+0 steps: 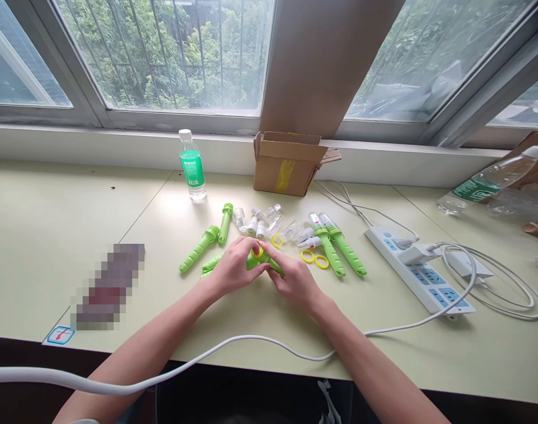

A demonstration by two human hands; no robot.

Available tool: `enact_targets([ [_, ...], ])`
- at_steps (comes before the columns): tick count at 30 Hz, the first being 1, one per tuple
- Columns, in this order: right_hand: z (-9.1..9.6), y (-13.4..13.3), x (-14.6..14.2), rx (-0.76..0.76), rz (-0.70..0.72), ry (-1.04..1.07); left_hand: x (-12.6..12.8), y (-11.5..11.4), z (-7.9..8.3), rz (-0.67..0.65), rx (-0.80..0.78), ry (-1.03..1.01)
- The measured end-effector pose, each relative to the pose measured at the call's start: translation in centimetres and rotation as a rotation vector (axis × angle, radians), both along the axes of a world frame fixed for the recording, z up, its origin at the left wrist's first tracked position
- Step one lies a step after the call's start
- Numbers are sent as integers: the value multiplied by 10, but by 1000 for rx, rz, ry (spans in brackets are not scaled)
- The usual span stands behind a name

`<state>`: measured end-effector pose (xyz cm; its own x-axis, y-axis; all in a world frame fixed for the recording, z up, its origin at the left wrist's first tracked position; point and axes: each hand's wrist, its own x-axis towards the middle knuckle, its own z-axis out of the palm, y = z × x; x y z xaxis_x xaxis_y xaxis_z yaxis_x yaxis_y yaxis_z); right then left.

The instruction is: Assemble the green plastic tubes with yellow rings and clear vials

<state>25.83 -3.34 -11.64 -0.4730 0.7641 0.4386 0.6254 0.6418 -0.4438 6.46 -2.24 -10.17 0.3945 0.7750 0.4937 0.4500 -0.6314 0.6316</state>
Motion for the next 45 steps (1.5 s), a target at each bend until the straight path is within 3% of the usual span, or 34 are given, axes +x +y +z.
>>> enact_targets([
  [45,4,0,0,-86,2,-31,0,-1,3,26,45,128],
])
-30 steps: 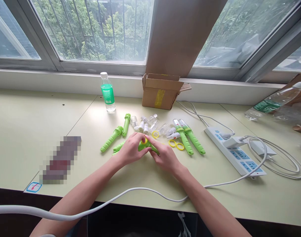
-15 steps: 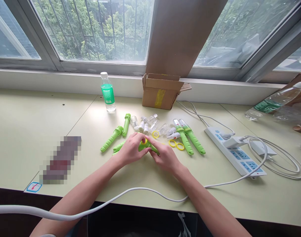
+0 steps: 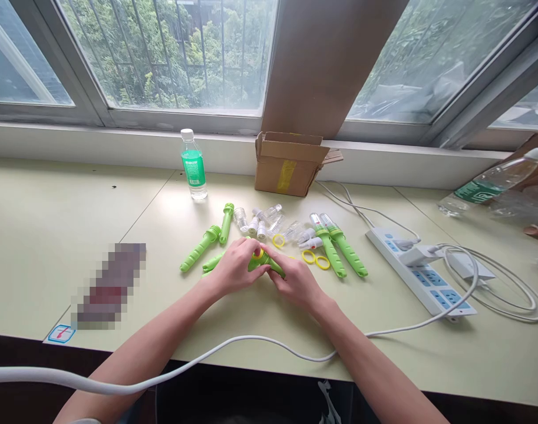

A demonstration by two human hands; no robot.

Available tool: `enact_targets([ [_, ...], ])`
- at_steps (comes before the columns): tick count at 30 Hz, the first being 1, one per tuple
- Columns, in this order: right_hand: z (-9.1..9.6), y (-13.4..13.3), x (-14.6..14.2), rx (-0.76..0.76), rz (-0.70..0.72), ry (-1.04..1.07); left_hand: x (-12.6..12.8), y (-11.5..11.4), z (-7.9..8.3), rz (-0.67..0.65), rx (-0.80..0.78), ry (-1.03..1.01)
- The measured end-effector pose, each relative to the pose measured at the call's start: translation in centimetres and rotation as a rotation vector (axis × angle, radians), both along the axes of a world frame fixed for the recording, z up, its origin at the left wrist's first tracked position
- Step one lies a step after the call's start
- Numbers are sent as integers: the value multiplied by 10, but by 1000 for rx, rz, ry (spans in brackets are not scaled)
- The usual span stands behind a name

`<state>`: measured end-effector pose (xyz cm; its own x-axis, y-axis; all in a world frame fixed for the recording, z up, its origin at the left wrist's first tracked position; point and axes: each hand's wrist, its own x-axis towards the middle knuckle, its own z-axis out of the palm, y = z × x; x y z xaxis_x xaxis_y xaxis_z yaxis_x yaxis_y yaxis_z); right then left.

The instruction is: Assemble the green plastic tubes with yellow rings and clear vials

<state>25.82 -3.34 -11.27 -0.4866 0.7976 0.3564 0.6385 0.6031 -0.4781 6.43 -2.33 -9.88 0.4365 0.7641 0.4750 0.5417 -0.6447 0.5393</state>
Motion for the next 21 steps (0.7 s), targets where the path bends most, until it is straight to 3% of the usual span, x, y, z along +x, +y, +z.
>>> enact_targets([
  [21,-1,0,1,4,-1,13,0,1,-1,1,-3,-1],
])
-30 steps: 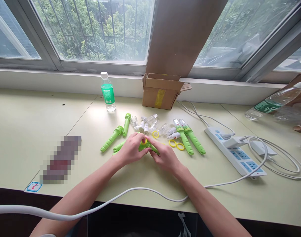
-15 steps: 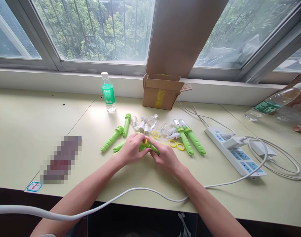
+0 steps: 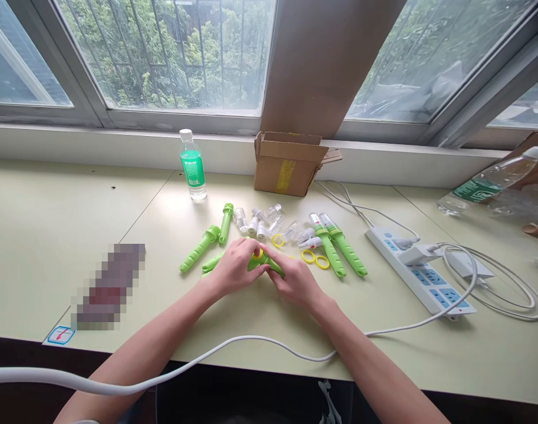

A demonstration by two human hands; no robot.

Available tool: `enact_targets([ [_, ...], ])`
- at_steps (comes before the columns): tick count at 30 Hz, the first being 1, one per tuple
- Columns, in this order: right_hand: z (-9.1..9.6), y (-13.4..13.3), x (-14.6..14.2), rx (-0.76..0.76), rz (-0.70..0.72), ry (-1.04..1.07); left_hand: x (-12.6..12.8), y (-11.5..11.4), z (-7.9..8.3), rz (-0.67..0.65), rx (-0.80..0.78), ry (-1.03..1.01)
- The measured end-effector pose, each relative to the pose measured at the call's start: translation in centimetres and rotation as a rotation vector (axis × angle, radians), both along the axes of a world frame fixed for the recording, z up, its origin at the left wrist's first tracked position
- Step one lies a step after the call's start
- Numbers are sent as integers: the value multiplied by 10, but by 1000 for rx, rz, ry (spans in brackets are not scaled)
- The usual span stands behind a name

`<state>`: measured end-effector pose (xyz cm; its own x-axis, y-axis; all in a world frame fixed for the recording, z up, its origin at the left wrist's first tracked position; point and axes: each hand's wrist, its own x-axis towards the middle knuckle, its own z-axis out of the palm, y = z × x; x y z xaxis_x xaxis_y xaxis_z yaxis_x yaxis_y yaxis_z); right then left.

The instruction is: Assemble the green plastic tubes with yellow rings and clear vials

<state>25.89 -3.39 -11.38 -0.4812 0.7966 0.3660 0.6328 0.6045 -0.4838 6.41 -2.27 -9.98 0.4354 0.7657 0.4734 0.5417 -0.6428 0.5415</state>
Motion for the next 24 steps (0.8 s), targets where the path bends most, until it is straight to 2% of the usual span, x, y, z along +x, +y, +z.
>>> enact_targets([
  [24,1,-1,0,-5,-6,-14,0,0,-1,6,3,-6],
])
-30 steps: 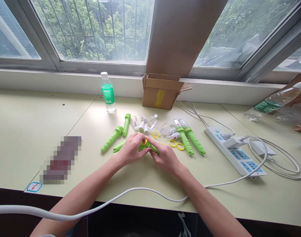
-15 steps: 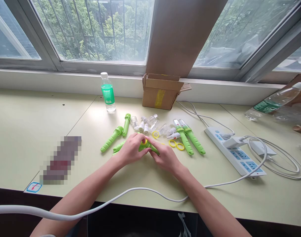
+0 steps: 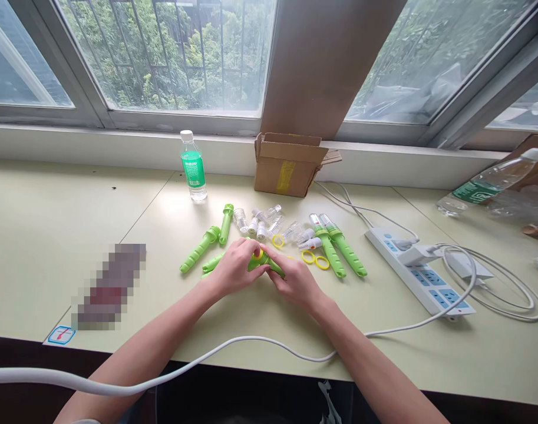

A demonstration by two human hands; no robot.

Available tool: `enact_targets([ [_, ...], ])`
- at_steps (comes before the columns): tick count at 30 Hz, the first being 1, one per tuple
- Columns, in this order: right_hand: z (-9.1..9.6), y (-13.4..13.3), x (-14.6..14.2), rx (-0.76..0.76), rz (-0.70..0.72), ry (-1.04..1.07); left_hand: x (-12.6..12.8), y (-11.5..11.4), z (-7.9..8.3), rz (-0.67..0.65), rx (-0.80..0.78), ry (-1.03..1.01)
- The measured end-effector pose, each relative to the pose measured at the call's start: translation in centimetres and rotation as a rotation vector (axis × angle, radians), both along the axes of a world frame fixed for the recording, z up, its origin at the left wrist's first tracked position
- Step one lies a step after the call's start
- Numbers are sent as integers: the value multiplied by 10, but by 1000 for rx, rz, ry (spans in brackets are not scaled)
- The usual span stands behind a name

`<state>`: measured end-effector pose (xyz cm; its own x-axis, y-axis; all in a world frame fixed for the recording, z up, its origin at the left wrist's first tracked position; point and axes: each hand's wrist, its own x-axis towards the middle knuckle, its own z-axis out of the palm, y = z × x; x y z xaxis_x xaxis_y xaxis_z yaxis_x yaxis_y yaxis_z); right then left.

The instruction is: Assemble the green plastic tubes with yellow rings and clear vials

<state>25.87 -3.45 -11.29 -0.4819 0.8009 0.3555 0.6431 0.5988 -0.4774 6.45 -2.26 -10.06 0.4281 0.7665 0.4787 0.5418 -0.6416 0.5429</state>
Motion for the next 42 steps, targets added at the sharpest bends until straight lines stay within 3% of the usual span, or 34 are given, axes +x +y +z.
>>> enact_targets([
  [42,2,1,-1,8,9,-9,0,0,2,13,5,15],
])
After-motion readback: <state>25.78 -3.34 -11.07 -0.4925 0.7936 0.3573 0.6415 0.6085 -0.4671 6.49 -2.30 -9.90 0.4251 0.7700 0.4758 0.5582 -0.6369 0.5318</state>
